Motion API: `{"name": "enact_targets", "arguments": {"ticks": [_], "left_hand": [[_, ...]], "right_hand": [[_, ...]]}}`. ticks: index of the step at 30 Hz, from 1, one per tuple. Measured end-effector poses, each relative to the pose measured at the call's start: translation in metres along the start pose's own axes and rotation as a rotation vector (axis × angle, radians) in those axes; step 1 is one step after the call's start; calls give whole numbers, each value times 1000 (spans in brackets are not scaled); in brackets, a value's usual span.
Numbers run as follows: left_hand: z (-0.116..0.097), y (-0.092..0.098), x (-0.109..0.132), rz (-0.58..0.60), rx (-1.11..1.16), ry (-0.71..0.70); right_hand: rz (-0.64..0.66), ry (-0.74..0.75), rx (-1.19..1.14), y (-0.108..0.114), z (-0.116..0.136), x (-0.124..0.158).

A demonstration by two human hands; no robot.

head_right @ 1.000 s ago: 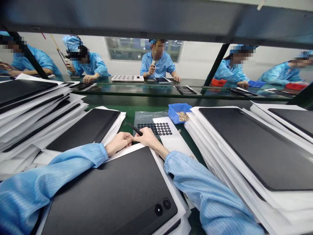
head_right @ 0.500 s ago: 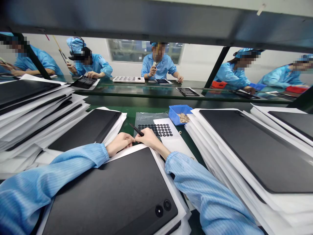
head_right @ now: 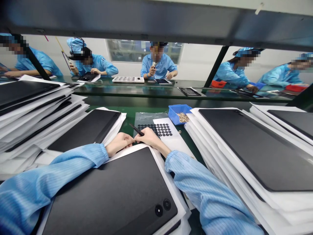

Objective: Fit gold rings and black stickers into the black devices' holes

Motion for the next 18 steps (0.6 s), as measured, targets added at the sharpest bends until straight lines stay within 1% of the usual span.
{"name": "enact_targets", "arguments": {"ticks": [7,18], "left_hand": [[1,0,1,-2,2,-7],[-1,1,2,-4,-19,-5]], "right_hand": [[43,-22,-44,1,6,3],[19,4,-26,1,1,1]]}}
Point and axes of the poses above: each hand's wrist, its own x-axis away from the middle knuckle, its own y-axis out of the back of the hand, z = x × y, the point moved 4 cm from there along -x, towards the middle knuckle, and after that the axes turned 13 degrees about -x, right-handed, at the moved point
